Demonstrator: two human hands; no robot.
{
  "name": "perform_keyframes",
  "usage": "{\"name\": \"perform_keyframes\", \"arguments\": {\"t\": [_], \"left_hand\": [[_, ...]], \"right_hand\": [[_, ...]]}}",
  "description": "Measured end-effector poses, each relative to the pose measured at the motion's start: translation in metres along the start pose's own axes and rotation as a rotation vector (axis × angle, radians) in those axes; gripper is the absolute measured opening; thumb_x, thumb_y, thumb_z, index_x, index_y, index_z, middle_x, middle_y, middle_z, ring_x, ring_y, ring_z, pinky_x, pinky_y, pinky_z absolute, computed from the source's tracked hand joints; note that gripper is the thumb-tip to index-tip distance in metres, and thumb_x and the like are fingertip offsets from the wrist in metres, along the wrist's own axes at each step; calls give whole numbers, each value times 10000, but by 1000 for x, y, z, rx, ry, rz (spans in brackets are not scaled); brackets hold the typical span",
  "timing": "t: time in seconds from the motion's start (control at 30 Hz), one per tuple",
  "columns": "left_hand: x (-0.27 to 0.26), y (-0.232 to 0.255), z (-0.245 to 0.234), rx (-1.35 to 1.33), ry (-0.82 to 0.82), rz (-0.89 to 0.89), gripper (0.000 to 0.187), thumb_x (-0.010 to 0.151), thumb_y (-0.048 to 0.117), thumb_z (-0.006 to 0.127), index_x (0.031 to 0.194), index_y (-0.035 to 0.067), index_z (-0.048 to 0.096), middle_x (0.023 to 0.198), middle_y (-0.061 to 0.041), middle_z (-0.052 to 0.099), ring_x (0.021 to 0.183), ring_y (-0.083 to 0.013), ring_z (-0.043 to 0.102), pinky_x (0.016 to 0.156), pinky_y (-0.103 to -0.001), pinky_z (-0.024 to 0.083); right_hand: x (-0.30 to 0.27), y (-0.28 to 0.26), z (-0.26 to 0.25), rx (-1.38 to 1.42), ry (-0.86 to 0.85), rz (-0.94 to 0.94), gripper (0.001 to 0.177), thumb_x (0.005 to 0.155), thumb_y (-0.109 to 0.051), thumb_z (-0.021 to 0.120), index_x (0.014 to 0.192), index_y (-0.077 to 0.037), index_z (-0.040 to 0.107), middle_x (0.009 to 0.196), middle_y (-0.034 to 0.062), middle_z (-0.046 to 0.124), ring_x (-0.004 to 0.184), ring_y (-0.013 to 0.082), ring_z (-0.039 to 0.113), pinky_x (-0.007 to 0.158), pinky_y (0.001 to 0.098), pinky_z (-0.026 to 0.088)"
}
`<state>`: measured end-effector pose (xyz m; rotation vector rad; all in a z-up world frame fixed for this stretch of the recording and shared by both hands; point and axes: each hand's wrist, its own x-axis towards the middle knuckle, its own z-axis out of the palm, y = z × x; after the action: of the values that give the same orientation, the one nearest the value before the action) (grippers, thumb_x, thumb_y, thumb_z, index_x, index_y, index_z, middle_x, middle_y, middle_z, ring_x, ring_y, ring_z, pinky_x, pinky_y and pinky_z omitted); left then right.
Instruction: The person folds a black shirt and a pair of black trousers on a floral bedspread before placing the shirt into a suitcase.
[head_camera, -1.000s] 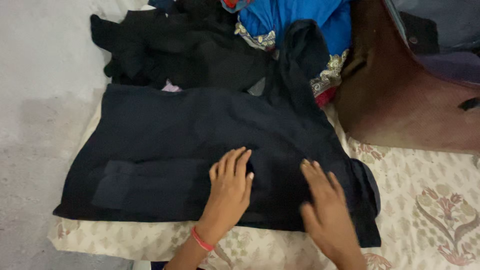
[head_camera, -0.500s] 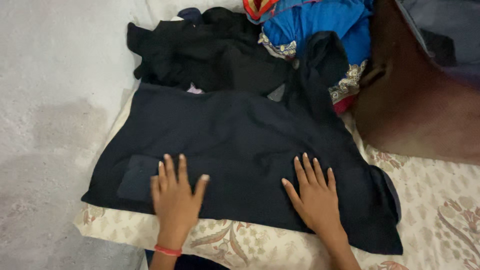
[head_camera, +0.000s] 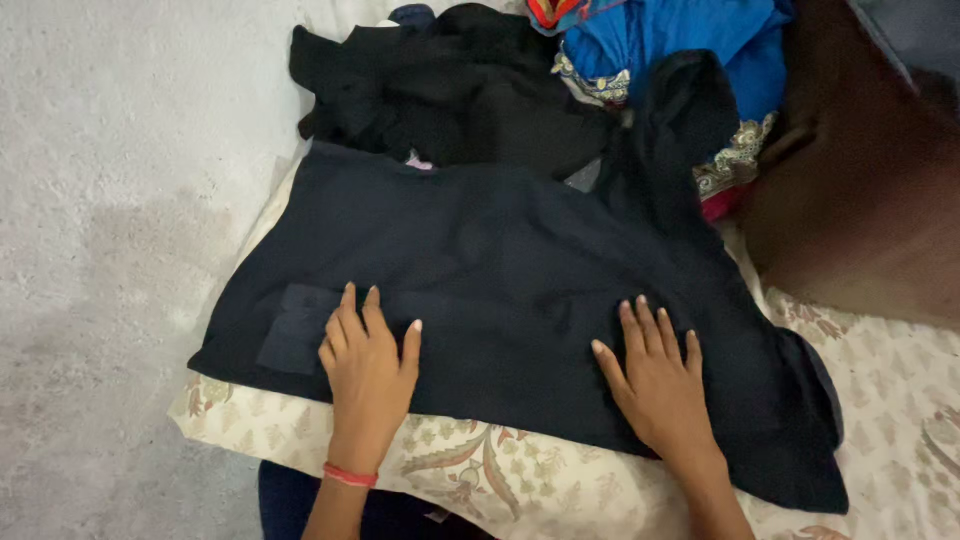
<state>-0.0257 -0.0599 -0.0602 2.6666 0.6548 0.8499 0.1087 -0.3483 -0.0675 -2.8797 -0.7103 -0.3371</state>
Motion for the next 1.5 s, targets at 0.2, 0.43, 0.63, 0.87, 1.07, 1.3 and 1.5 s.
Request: {"name": "perform_keyframes", "arguments": {"t": [0.2,0.43,0.63,0.87,1.07,1.3,1.5], "left_hand": [[23,-31,7,196,135,3,605,1001,367,566,1437,-46,489,1487,-305,464,1408,-442,392,1121,-578,297],[34,-102,-11,260,133,-250,470,1047,375,585,1307,-13,631,1215,-216,623,1157,-408,542,972,-557,374],[45,-106,-35,20,156,-241,335,946,402,634,1073,103,718,1059,-112,678,1060,-321,623,1012,-543,377],[46,-107,-41,156,177,-134,261,966,355,746,1021,100,743,1095,-182,649,1048,-413,578,926,-562,353],[30,-89,-26,-5,406,-85,207,964,246,697,1068,69,668,1114,-190,683,1024,-385,638,879,-515,467],[33,-103,-28,-150,269,-332,257,1041,234,664,1114,-11,632,983,-201,732,851,-362,722,758,-428,543],[34,-104,-26,-49,250,-346,254,1007,237,709,1080,-5,681,958,-179,746,834,-358,718,720,-431,531]], "right_hand": [[13,-40,-2,140,-17,-103,755,1014,-564,346,1583,-76,254,1663,147,223,1534,360,141,1179,625,71],[14,-49,11,93,-1,-160,798,989,-590,360,1582,-70,241,1645,181,241,1516,364,163,1168,613,109],[13,-46,10,189,6,-107,796,995,-549,364,1584,-30,226,1651,183,229,1530,365,149,1184,601,108],[15,-46,9,159,-63,-49,765,991,-549,346,1562,-48,254,1642,164,229,1530,360,124,1179,596,80],[13,-47,11,161,-57,-59,743,997,-545,346,1559,-64,276,1633,157,247,1523,360,138,1180,600,85],[12,-39,12,137,38,-3,655,1012,-462,335,1531,-64,378,1607,135,353,1518,365,215,1173,659,97],[17,-37,21,-15,-41,33,633,984,-502,342,1484,-125,441,1564,110,395,1488,378,249,1152,644,110]]}}
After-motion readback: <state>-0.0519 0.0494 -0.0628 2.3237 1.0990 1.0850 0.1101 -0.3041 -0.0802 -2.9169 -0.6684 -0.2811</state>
